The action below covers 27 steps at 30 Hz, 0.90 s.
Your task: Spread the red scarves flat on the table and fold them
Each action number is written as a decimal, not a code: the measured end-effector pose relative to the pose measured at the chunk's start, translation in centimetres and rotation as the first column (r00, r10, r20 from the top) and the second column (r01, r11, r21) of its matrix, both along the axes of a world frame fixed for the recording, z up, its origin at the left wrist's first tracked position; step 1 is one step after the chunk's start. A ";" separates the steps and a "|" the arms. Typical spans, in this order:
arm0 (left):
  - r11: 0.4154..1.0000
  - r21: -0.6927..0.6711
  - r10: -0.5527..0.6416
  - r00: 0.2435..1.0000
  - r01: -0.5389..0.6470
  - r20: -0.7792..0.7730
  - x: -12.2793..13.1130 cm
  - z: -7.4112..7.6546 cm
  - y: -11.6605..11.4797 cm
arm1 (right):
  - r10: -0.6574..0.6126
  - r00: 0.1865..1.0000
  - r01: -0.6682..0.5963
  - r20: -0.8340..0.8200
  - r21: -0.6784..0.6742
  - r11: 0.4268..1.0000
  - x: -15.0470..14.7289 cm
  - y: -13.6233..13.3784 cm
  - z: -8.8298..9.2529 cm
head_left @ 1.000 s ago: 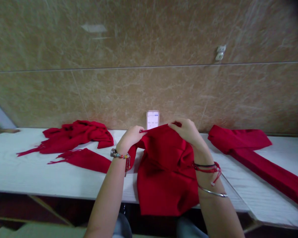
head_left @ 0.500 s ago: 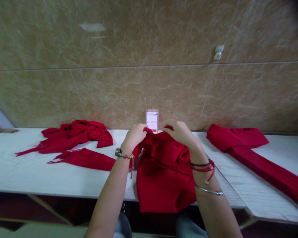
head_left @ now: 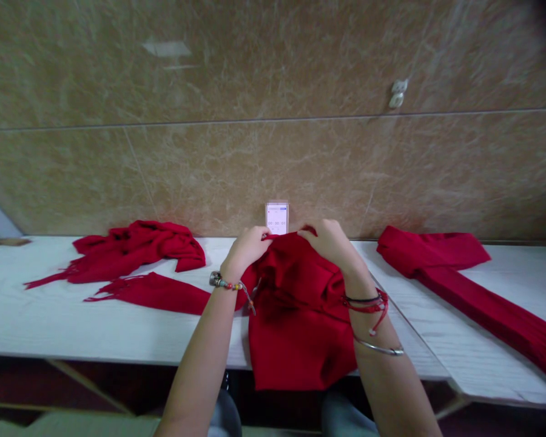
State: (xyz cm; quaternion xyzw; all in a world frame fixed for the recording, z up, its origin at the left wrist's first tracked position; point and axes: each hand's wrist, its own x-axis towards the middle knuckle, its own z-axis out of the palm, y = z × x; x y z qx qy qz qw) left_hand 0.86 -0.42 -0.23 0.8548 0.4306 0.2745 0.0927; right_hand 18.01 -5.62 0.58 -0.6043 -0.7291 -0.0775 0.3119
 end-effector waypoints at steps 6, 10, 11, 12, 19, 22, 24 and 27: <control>0.999 0.018 0.040 0.999 -0.039 0.000 -0.8 -0.2 0.6 | -0.048 0.997 0.054 -0.068 0.091 0.994 1.6 0.1 -0.2; 0.981 0.170 0.099 0.995 -0.096 -0.014 -0.8 0.3 0.2 | -0.175 0.972 0.196 -0.154 0.133 0.972 3.1 0.3 -0.2; 0.976 0.192 0.110 0.994 -0.104 -0.017 -0.7 0.3 0.0 | -0.205 0.964 0.229 -0.167 0.134 0.964 3.5 0.3 -0.2; 0.972 0.205 0.119 0.993 -0.113 -0.017 -0.6 0.3 -0.1 | -0.222 0.961 0.243 -0.164 0.125 0.962 3.7 0.2 -0.2; 0.995 0.097 0.021 0.999 -0.018 -0.030 0.1 -0.2 -0.2 | 0.146 0.986 -0.144 0.080 -0.027 0.989 1.1 -0.1 -0.9; 0.998 0.052 -0.024 0.999 0.022 0.033 0.0 0.0 -0.4 | 0.160 0.984 -0.153 0.081 -0.088 0.984 -0.4 0.0 -1.0; 0.998 0.057 -0.043 0.996 0.039 0.077 -0.2 0.2 -0.4 | 0.119 0.990 -0.110 0.077 -0.113 0.988 -0.9 0.1 -0.8; 0.998 0.062 -0.032 0.995 0.026 0.093 -0.5 0.5 -0.5 | 0.095 0.995 -0.094 0.026 -0.046 0.995 -0.5 -0.1 -0.2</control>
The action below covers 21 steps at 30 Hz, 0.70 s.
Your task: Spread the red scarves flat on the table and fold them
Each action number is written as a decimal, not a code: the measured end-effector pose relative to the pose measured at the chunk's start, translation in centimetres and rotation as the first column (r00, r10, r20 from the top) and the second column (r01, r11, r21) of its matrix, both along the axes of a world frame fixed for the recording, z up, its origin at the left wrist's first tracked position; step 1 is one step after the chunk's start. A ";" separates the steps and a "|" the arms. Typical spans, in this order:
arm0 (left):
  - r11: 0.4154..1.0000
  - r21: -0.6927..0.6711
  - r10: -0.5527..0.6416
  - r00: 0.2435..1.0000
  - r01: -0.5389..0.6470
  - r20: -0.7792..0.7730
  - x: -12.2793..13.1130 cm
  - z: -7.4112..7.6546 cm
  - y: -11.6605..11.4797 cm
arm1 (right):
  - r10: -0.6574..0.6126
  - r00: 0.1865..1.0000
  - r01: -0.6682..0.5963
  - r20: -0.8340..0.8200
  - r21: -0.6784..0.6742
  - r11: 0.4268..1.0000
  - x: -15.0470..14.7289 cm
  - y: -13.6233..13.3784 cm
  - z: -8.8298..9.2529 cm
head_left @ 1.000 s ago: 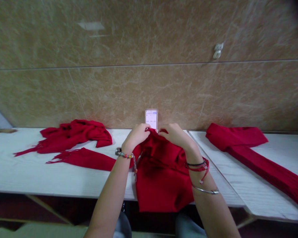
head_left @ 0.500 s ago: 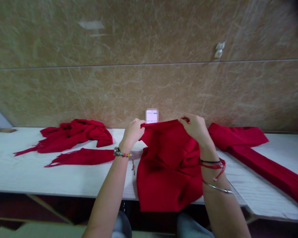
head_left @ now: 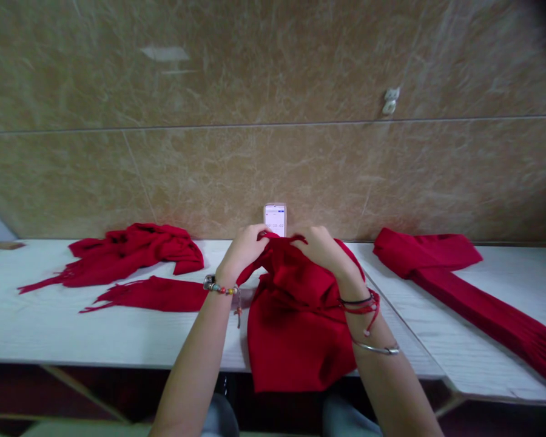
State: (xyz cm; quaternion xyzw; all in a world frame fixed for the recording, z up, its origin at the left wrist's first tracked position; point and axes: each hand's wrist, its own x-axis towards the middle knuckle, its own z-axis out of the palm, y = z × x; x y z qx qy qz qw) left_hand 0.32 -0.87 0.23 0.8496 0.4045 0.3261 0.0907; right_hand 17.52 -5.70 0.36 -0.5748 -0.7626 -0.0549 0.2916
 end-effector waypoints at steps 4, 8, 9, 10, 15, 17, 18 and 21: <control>0.995 0.072 0.074 0.992 -0.067 -0.100 -0.1 0.0 0.1 | -0.079 0.979 0.113 -0.189 0.174 0.978 1.6 -0.3 0.7; 0.981 0.170 0.114 0.988 -0.094 -0.108 0.8 0.0 -0.4 | -0.214 0.955 0.249 -0.206 0.163 0.955 2.3 0.0 0.3; 0.980 0.168 0.124 0.986 -0.105 -0.110 1.1 0.0 -0.6 | -0.191 0.969 0.213 -0.158 0.138 0.967 2.2 0.1 0.0; 0.983 0.151 0.120 0.985 -0.101 -0.122 1.3 0.0 -0.8 | -0.135 0.986 0.146 -0.099 0.109 0.983 1.9 0.2 -0.3; 0.999 -0.023 -0.028 0.992 0.025 -0.121 1.6 -0.1 -0.9 | 0.101 0.994 -0.100 0.045 -0.026 0.995 0.1 0.3 -0.9; 0.999 -0.038 -0.014 0.997 0.011 -0.073 1.3 -0.3 -0.5 | 0.020 0.999 -0.019 0.026 -0.033 0.999 -0.2 0.3 -0.5; 0.999 -0.033 0.004 0.999 -0.005 -0.054 1.1 -0.4 -0.3 | -0.027 1.000 0.027 0.001 -0.015 1.000 -0.2 0.3 -0.3; 0.997 0.021 0.080 0.995 -0.079 -0.066 0.7 -0.7 0.1 | -0.118 0.988 0.127 -0.102 0.082 0.989 0.2 0.3 0.1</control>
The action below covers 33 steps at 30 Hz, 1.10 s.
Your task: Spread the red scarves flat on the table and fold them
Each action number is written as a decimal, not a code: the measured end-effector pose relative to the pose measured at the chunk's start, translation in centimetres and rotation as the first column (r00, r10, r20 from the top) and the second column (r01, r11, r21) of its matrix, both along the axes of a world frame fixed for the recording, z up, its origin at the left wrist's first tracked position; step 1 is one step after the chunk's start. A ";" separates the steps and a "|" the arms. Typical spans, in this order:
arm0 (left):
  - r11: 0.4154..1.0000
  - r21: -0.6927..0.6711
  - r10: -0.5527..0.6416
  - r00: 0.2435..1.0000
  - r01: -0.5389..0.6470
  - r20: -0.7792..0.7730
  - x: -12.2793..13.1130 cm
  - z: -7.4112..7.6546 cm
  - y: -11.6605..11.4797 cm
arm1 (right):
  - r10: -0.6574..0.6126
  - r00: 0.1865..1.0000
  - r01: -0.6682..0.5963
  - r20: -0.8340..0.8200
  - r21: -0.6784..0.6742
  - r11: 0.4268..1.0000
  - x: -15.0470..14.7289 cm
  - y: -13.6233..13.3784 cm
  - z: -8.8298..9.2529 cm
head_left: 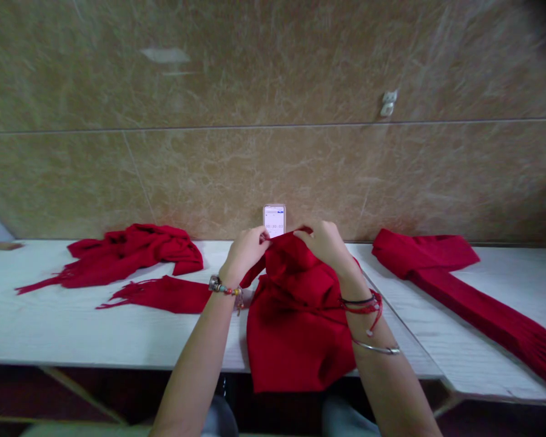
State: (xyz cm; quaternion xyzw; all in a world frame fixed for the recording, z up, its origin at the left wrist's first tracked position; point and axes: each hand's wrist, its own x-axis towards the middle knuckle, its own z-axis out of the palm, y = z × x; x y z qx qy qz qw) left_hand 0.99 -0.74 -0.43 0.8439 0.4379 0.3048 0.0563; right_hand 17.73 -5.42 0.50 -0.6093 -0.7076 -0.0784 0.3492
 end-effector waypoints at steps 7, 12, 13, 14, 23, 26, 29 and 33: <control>0.984 0.168 0.083 0.989 -0.062 -0.123 0.7 0.9 -1.3 | 0.148 0.985 -0.136 0.090 -0.129 0.982 -0.4 -0.2 -0.7; 0.949 0.292 0.166 0.975 -0.117 -0.147 0.6 0.9 -1.5 | 0.033 0.998 -0.030 0.057 -0.045 0.999 -0.6 0.1 -0.5; 0.940 0.317 0.178 0.973 -0.123 -0.149 0.6 0.8 -1.5 | -0.001 1.000 0.001 0.029 0.013 1.000 -0.5 0.1 -0.3; 0.939 0.323 0.178 0.971 -0.120 -0.158 0.5 0.7 -1.5 | -0.026 1.000 0.026 -0.003 0.070 0.997 -0.5 0.1 -0.1; 0.946 0.309 0.142 0.984 -0.102 -0.110 0.7 0.8 -1.5 | 0.107 0.991 -0.101 0.076 -0.081 0.992 -0.7 -0.2 -0.8; 0.968 0.245 0.089 0.985 -0.052 -0.145 0.7 1.0 -1.6 | 0.144 0.986 -0.133 0.087 -0.123 0.983 -0.9 0.2 -1.0; 0.980 0.181 0.107 0.982 -0.079 -0.154 0.7 1.0 -1.6 | 0.071 0.997 -0.069 0.042 -0.056 0.996 -0.9 0.2 -0.5; 0.986 0.153 0.082 0.993 -0.068 -0.089 0.8 0.8 -1.5 | 0.142 0.990 -0.142 -0.008 0.011 0.990 -0.9 -0.3 -0.3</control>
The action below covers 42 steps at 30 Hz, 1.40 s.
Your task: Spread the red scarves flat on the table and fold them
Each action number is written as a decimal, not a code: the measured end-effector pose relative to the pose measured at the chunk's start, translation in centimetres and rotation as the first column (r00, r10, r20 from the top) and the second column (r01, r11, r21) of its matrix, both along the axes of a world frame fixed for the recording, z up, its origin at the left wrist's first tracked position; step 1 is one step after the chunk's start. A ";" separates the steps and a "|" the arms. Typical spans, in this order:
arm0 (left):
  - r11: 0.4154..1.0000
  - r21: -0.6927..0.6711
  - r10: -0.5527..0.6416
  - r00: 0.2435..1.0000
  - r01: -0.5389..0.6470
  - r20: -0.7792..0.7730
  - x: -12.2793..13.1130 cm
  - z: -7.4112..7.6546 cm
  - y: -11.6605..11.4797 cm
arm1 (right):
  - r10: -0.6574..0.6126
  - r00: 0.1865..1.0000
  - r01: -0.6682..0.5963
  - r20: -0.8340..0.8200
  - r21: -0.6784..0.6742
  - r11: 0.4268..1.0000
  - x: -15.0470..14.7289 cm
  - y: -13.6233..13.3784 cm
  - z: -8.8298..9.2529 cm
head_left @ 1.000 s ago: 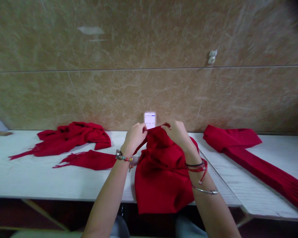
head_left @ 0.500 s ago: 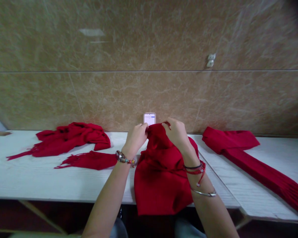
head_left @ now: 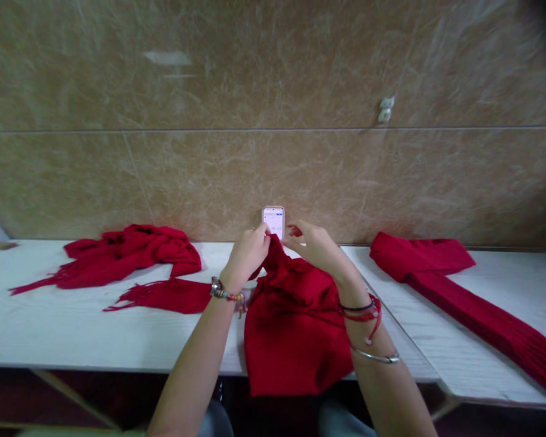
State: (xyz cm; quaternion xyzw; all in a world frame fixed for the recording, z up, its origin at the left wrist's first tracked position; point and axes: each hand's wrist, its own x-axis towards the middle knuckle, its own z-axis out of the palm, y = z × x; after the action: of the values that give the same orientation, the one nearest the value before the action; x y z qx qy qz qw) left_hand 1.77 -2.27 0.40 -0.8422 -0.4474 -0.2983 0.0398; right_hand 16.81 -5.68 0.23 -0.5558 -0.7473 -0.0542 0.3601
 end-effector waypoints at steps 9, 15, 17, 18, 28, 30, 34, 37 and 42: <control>0.999 0.018 -0.051 0.996 0.050 0.076 -0.3 0.0 0.4 | -0.032 0.999 0.032 -0.007 -0.037 0.999 0.7 -0.1 0.3; 0.989 0.014 -0.147 0.986 0.146 0.082 -0.1 -0.4 0.8 | 0.074 0.995 -0.078 -0.068 -0.050 0.996 1.5 -0.1 0.2; 0.985 0.032 -0.173 0.979 0.171 0.107 0.1 -0.3 0.7 | 0.084 0.996 -0.085 -0.023 -0.045 0.995 1.0 0.3 -0.3; 0.983 0.041 -0.183 0.977 0.180 0.113 0.2 -0.2 0.6 | 0.069 0.998 -0.070 -0.004 -0.033 0.997 0.8 0.5 -0.5; 0.985 -0.029 -0.172 0.985 0.172 0.006 -0.2 -0.4 0.4 | -0.123 0.986 0.140 -0.113 0.149 0.979 1.5 1.0 -0.3; 0.996 -0.009 -0.092 0.996 0.092 -0.005 -0.4 -0.2 0.3 | -0.113 0.993 0.115 -0.030 0.063 0.991 1.7 1.1 -0.7; 0.993 -0.029 -0.115 0.993 0.115 0.016 -0.6 0.4 0.0 | 0.056 0.998 -0.053 0.042 -0.074 0.996 1.5 1.1 -1.4; 0.990 -0.028 -0.138 0.990 0.139 0.022 -0.5 0.6 -0.2 | 0.113 0.992 -0.107 0.053 -0.101 0.989 0.7 1.0 -1.3; 0.998 -0.012 -0.069 0.998 0.069 -0.010 -0.9 0.3 0.1 | -0.103 0.995 0.103 -0.009 0.024 0.994 1.3 0.9 -0.4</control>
State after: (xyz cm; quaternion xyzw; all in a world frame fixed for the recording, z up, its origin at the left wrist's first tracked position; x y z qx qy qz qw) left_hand 0.84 -2.16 0.70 -0.8588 -0.4196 -0.2927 0.0268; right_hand 18.09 -4.76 -0.16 -0.5894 -0.7154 -0.0797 0.3667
